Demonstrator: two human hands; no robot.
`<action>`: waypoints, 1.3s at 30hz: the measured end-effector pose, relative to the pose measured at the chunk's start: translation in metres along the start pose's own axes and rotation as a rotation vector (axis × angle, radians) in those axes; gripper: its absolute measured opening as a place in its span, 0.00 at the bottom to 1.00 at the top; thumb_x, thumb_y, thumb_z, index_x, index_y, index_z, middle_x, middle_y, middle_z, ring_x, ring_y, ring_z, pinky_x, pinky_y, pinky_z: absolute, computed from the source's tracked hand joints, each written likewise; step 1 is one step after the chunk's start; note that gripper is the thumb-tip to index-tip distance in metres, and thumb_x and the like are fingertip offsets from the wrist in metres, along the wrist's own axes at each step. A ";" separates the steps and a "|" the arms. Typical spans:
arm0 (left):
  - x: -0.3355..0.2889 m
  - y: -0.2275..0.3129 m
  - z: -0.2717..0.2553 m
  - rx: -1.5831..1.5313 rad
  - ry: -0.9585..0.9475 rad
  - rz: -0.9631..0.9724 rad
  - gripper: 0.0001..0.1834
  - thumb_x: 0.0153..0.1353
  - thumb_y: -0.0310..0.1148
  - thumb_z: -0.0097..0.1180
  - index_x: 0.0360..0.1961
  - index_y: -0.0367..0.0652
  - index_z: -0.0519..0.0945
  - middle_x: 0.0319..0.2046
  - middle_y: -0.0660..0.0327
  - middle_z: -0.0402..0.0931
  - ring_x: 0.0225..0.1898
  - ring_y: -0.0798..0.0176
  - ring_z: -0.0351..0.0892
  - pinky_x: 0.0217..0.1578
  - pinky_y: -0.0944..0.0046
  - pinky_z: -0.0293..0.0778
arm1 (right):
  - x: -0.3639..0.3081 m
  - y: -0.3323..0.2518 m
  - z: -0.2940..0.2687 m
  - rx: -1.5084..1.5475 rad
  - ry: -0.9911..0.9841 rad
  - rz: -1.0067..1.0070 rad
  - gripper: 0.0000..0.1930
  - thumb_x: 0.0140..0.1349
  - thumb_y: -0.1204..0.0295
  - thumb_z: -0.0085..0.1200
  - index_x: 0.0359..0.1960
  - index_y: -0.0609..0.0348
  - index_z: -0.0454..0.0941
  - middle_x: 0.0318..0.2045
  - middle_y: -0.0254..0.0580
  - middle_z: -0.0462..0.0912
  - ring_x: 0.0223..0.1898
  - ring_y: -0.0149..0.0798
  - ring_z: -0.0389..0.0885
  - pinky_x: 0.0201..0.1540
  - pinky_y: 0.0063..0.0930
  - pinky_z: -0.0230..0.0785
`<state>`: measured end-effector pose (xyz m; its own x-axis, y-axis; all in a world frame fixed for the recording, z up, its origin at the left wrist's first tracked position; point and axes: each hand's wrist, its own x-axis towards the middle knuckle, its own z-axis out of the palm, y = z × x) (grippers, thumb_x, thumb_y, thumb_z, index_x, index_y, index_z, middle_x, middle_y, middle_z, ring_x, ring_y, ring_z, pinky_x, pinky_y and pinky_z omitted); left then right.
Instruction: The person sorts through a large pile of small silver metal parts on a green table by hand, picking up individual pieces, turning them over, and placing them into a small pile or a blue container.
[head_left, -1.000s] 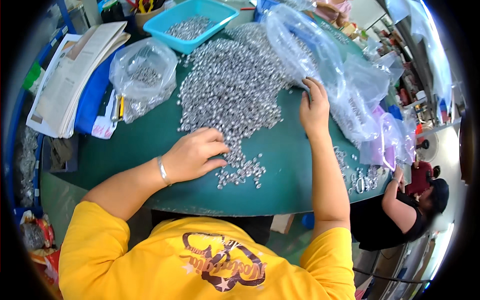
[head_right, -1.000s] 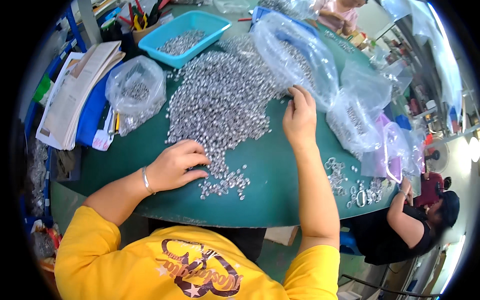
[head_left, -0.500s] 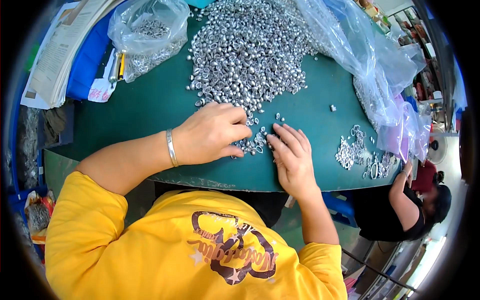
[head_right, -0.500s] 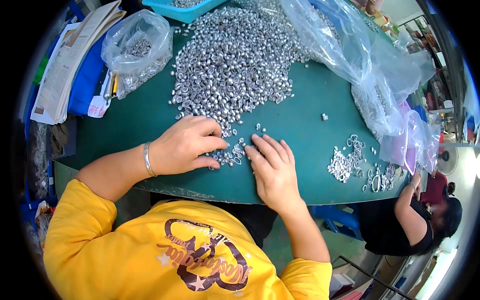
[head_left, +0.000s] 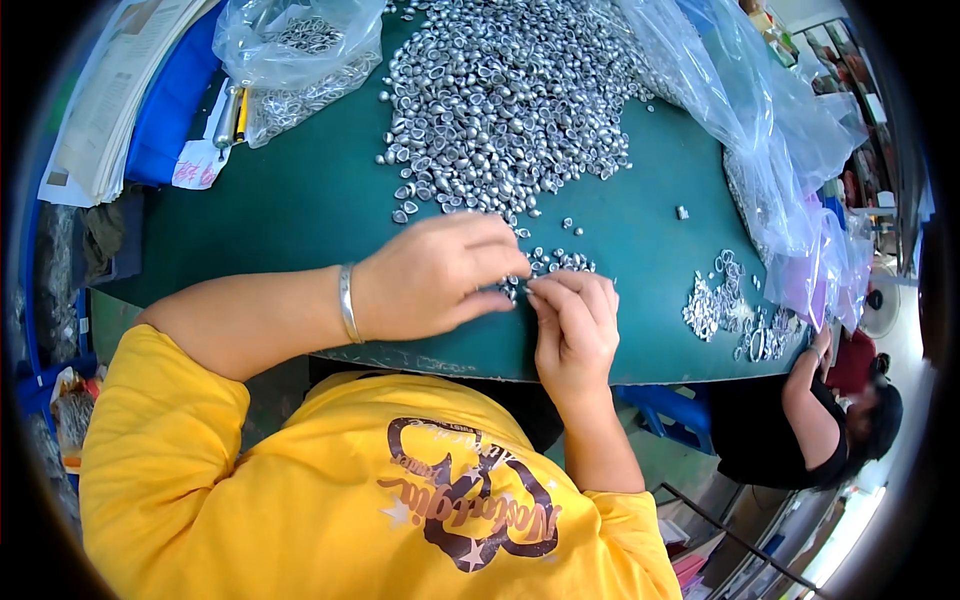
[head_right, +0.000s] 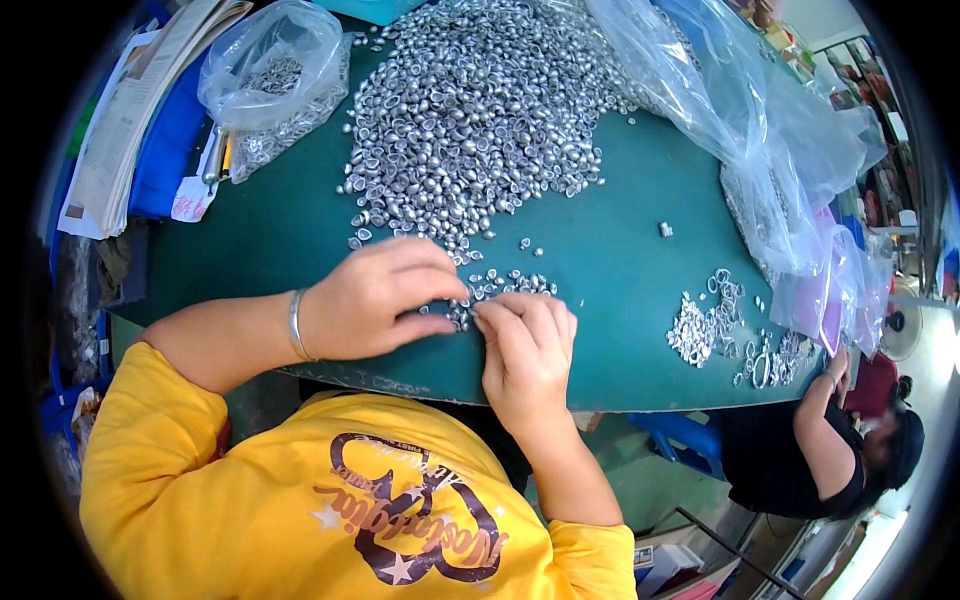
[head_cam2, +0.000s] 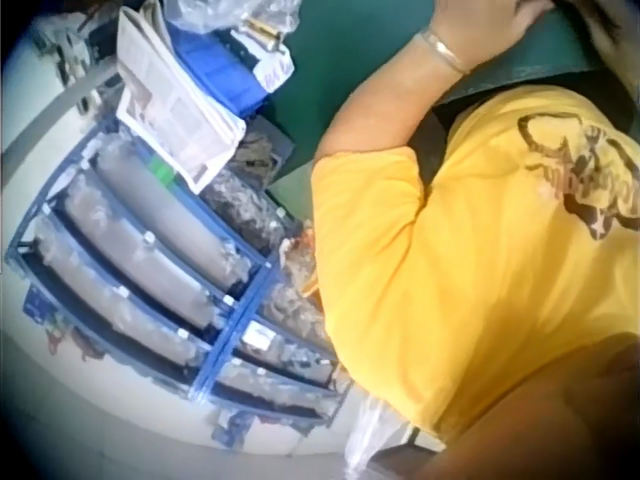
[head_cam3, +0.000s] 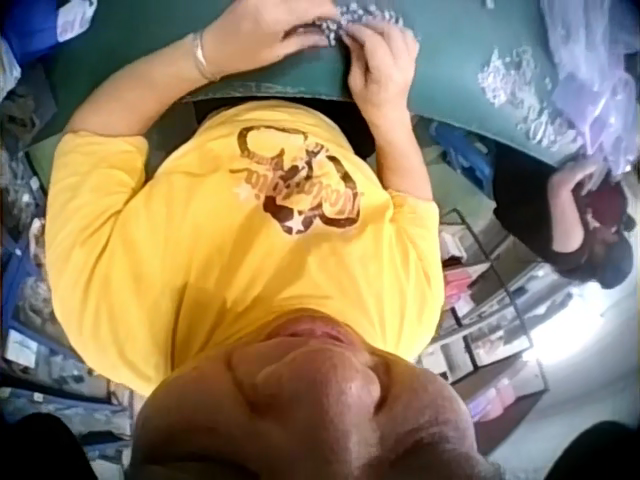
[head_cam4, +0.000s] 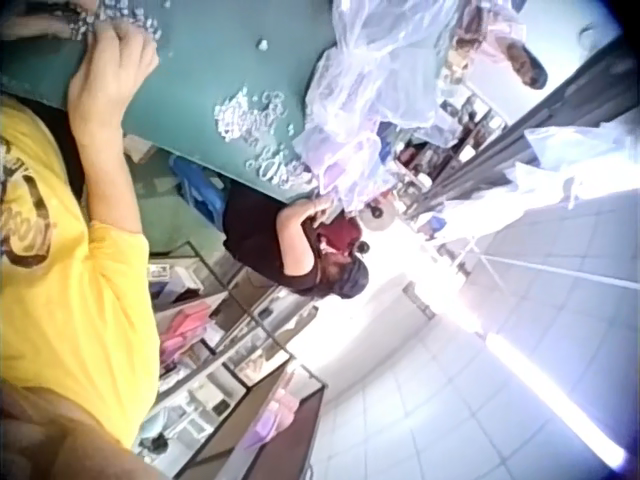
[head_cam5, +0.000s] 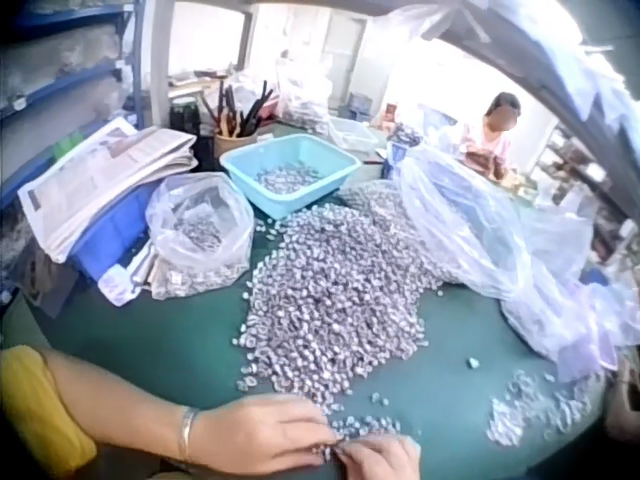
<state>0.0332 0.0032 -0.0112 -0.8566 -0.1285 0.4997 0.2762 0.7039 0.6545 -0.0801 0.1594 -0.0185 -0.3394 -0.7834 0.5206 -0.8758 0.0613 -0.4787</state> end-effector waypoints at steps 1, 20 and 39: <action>-0.002 0.001 0.003 -0.049 -0.008 -0.005 0.12 0.44 0.27 0.62 0.32 0.40 0.76 0.32 0.56 0.73 0.33 0.55 0.75 0.33 0.63 0.72 | 0.000 -0.003 -0.001 0.104 0.004 -0.008 0.09 0.43 0.83 0.56 0.28 0.61 0.76 0.28 0.40 0.76 0.30 0.41 0.73 0.33 0.30 0.63; 0.017 -0.039 -0.055 -0.456 0.496 -0.608 0.09 0.54 0.21 0.53 0.38 0.33 0.75 0.30 0.62 0.75 0.30 0.72 0.76 0.33 0.75 0.74 | 0.092 0.017 0.034 -0.013 -0.265 -0.025 0.04 0.48 0.80 0.54 0.28 0.61 0.76 0.29 0.43 0.75 0.32 0.47 0.73 0.35 0.35 0.68; 0.013 -0.022 -0.033 -0.852 0.248 -0.708 0.06 0.54 0.19 0.53 0.34 0.32 0.76 0.32 0.59 0.76 0.33 0.69 0.77 0.34 0.73 0.75 | 0.093 0.025 0.018 1.484 -0.429 0.852 0.07 0.58 0.80 0.47 0.38 0.70 0.71 0.28 0.50 0.80 0.26 0.38 0.80 0.22 0.22 0.73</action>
<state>0.0309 -0.0370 -0.0001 -0.8544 -0.5100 -0.0994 0.0523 -0.2748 0.9601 -0.1272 0.0772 0.0053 -0.1743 -0.9433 -0.2824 0.5856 0.1313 -0.7999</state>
